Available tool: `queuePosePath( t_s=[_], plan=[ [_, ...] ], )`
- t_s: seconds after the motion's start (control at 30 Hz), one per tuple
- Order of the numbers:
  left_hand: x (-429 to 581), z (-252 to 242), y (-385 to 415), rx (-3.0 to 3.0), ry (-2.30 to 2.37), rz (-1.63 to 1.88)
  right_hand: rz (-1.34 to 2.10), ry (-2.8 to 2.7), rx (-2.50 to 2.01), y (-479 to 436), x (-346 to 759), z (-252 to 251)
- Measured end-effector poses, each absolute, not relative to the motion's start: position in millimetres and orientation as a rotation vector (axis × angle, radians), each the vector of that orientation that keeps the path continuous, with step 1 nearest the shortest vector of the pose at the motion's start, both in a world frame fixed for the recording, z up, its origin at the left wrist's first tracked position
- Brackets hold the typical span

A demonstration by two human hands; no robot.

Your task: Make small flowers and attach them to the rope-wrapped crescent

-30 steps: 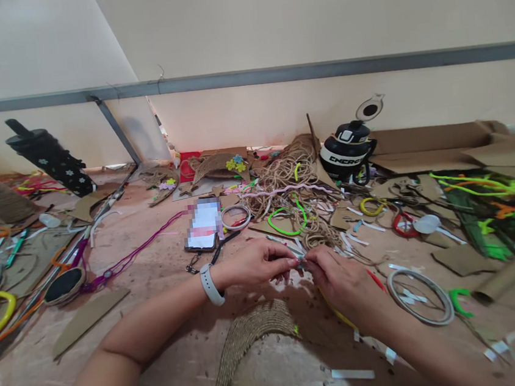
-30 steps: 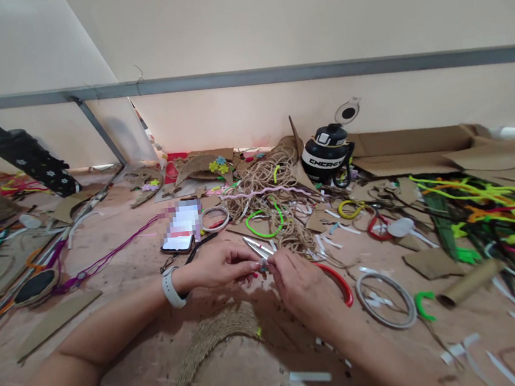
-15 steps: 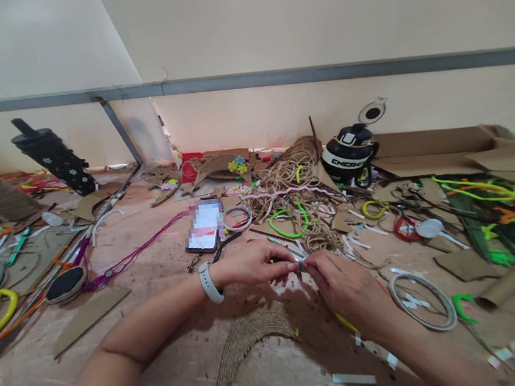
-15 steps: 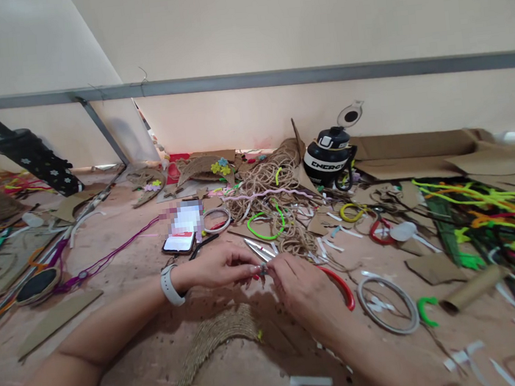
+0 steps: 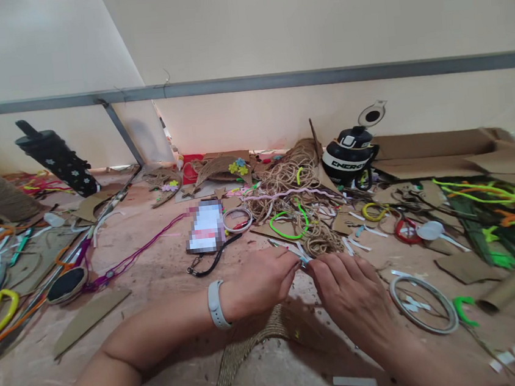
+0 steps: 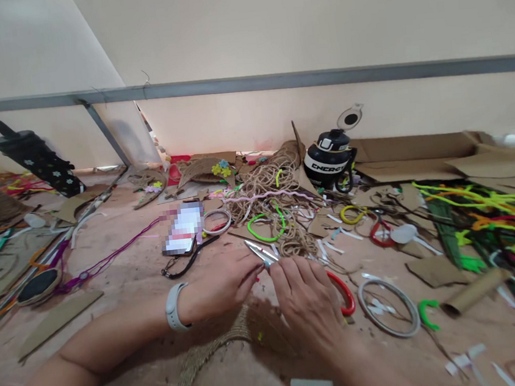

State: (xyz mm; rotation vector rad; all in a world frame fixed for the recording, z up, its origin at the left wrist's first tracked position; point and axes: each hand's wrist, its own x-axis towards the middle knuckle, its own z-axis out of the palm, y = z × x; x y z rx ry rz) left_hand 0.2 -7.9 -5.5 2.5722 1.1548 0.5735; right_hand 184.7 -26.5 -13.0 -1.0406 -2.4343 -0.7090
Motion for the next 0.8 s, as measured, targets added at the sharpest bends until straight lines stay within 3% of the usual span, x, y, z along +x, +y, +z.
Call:
queuePosePath(
  t_s=[0.27, 0.53, 0.7, 0.8],
  plan=[
    [2, -11, -9, 2.580, 1.163, 0.553, -0.640, -2.373, -1.134, -25, 182, -17],
    [8, -24, -15, 2.471, 1.122, 0.954, -0.395, -2.258, -1.133, -28, 178, -25],
    [10, -25, -14, 2.156, 1.042, 1.201, -0.477, -2.267, -1.109, -31, 174, -31],
    [9, -20, -7, 1.821, 1.019, 1.034, -0.497, -2.307, -1.122, -29, 176, -33]
  ],
)
